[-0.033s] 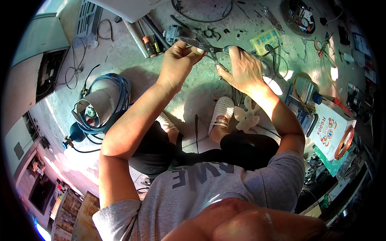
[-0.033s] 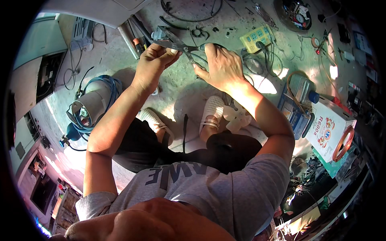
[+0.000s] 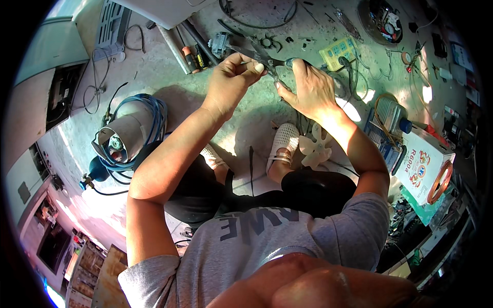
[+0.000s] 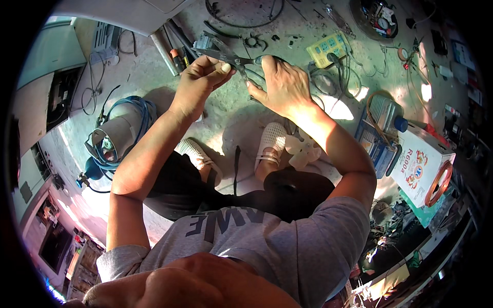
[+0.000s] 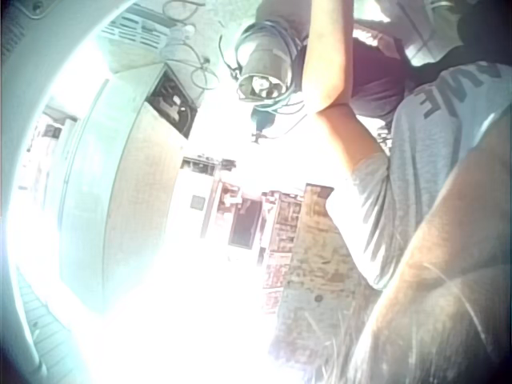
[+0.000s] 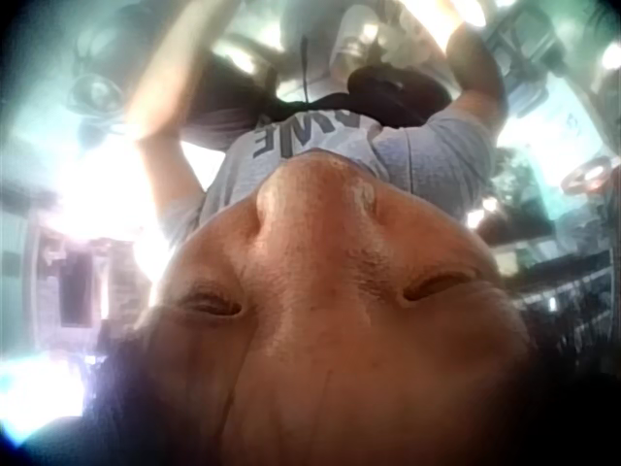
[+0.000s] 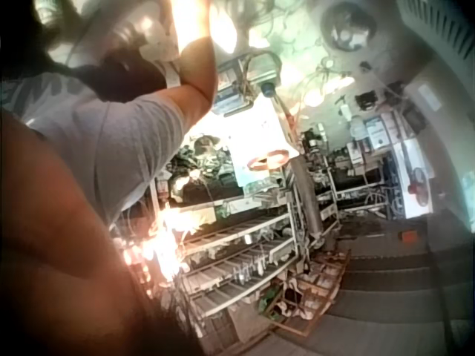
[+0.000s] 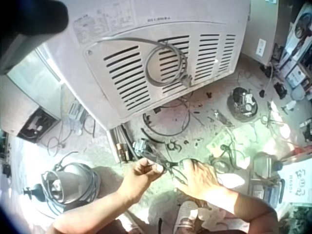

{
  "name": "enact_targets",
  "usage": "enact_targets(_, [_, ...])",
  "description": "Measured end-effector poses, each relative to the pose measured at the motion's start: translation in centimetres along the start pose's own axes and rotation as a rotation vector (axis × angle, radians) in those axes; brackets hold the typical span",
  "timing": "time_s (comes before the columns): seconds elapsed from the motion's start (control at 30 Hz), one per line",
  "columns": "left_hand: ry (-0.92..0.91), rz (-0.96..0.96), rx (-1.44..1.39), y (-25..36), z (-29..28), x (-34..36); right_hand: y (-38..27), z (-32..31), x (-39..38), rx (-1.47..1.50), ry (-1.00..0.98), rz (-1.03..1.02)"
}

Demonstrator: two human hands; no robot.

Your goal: The person wipes a motor component with a cloth and then sits on the ground to strip and connect wires using pliers.

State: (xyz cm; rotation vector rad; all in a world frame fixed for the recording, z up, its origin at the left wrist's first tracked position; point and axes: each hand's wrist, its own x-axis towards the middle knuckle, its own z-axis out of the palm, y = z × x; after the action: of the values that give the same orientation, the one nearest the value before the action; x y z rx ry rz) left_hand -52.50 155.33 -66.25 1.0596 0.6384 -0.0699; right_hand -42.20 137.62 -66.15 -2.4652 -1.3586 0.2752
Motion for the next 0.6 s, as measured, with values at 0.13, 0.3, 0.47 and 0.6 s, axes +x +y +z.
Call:
enact_targets(0.13, [0.083,0.036,-0.038,-1.2,0.7,-0.6,0.2,-0.4,0.7,0.052,-0.024,-0.043])
enact_targets(0.3, [0.123,0.097,-0.051,0.3,0.2,-0.2,0.2,-1.1,0.0,0.068,-0.027,-0.041])
enact_targets(0.47, [0.131,0.131,-0.040,0.2,0.1,-0.3,0.1,-1.2,-0.1,0.049,-0.047,-0.032])
enact_targets(0.6, [0.117,0.115,-0.011,-0.3,-0.1,-0.1,-0.1,-1.1,-0.1,0.029,-0.061,-0.012])
